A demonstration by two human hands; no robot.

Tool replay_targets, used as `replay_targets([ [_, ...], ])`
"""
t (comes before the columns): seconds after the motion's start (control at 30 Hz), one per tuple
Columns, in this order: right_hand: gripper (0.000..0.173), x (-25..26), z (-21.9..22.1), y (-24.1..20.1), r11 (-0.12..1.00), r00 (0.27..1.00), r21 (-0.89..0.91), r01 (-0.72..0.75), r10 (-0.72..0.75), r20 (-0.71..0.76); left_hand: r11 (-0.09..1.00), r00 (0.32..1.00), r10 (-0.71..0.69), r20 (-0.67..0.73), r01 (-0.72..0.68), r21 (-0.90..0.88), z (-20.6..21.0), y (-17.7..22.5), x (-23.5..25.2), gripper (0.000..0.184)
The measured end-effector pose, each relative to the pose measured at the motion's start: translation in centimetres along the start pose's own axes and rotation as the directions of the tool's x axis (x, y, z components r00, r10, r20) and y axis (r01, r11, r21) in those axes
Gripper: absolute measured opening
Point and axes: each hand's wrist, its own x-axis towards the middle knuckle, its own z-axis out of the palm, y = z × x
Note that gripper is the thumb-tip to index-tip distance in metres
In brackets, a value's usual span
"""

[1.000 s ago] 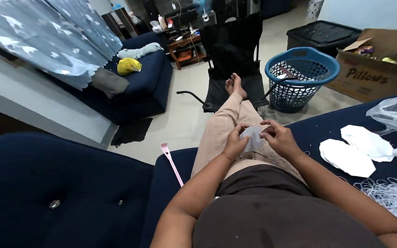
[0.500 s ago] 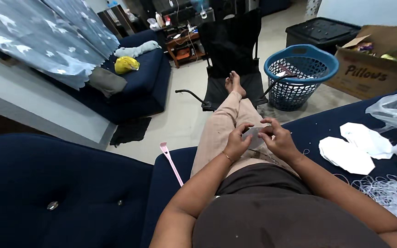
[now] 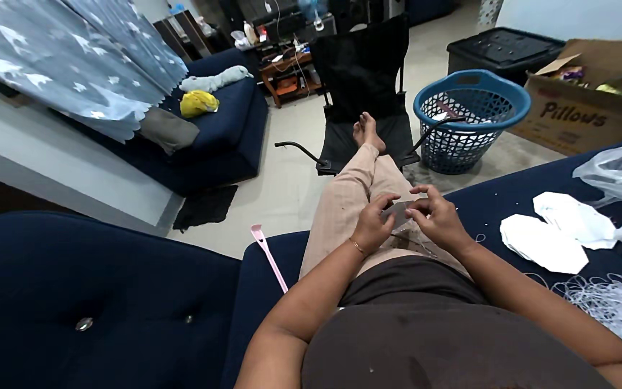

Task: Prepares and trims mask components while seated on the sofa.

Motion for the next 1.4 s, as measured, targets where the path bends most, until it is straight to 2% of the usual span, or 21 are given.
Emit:
replay_targets([
  [0.3, 0.036, -0.1, 0.0, 0.1, 0.999, 1.0, 0.045, -0.02, 0.021, -0.009, 0.993, 0.994, 0.092, 0.059, -0.096, 0.063, 0.1, -0.2, 0.0, 0.041],
  [0.4, 0.038, -0.2, 0.0, 0.1, 0.998, 1.0, 0.06, -0.027, 0.028, -0.015, 0.988, 0.989, 0.135, 0.065, -0.14, 0.067, 0.0, -0.3, 0.0, 0.037],
  [0.8, 0.036, -0.7, 0.1, 0.5, 0.996, 0.998, 0.076, -0.056, 0.058, -0.032, 0.988, 0.988, 0.13, 0.079, -0.136, 0.075, 0.2, -0.8, 0.1, 0.021],
  [0.87, 0.035, -0.8, 0.0, 0.5, 0.989, 0.992, 0.105, -0.108, 0.114, -0.045, 0.984, 0.988, 0.139, 0.071, -0.146, 0.098, 0.2, -0.8, 0.1, 0.018],
  [0.93, 0.037, -0.6, -0.4, 0.2, 0.954, 0.966, 0.166, -0.251, 0.258, -0.02, 0.975, 0.984, 0.17, 0.055, -0.175, 0.133, 0.1, -0.6, 0.1, 0.016],
  [1.0, 0.041, -0.1, -1.0, 0.1, 0.86, 0.901, 0.27, -0.432, 0.427, 0.083, 0.956, 0.969, 0.244, 0.022, -0.245, 0.164, 0.1, -0.6, 0.1, 0.012],
  [1.07, 0.045, 0.1, -1.6, 0.1, 0.743, 0.829, 0.369, -0.559, 0.52, 0.208, 0.928, 0.945, 0.328, 0.009, -0.324, 0.182, 0.2, -0.5, 0.1, 0.009],
  [1.17, 0.052, 0.2, -2.1, 0.3, 0.653, 0.789, 0.444, -0.614, 0.528, 0.315, 0.889, 0.914, 0.404, 0.045, -0.404, 0.216, 0.1, -0.3, 0.0, 0.011],
  [1.27, 0.06, 0.4, -2.4, 0.7, 0.643, 0.782, 0.446, -0.623, 0.523, 0.338, 0.849, 0.882, 0.464, 0.081, -0.469, 0.244, 0.2, -0.4, 0.0, 0.016],
  [1.4, 0.054, 0.5, -2.4, 0.9, 0.634, 0.772, 0.442, -0.635, 0.542, 0.331, 0.824, 0.864, 0.488, 0.125, -0.503, 0.26, 0.1, -0.4, 0.1, 0.017],
])
